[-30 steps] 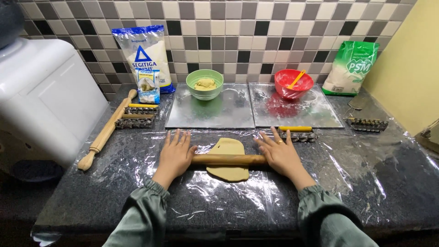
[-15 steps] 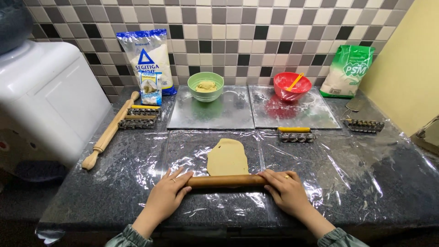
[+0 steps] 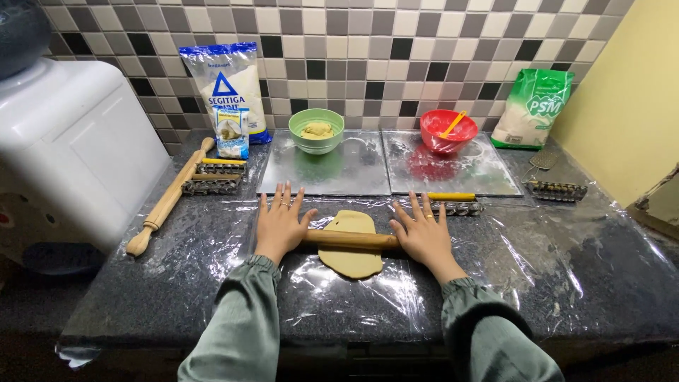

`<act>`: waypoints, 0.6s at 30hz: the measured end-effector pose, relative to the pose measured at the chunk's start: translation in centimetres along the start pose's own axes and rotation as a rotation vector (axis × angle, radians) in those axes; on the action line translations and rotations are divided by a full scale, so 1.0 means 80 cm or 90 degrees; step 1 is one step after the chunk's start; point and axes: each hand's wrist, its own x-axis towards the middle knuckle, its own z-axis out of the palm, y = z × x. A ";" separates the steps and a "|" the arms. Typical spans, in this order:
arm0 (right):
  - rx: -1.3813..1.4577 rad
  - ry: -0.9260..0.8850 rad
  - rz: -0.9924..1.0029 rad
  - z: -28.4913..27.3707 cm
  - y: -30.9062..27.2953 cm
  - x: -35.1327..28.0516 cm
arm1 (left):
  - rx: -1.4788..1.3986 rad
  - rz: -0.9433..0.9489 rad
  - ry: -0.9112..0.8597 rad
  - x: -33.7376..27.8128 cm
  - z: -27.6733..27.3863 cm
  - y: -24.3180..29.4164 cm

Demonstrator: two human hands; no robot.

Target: A person is rolling out a piece of dough on a plastic-covered counter using a wooden rolling pin, occasionally flipping and repositioning the dough to ensure it is flattened evenly.

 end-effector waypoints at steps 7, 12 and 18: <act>-0.016 0.156 -0.088 0.068 0.010 -0.077 | -0.053 0.056 0.043 -0.079 0.051 -0.013; 0.104 0.313 -0.181 0.095 0.018 -0.123 | -0.147 0.104 0.104 -0.135 0.058 -0.019; 0.096 0.424 -0.226 0.117 0.028 -0.148 | -0.159 0.154 0.140 -0.194 0.056 -0.021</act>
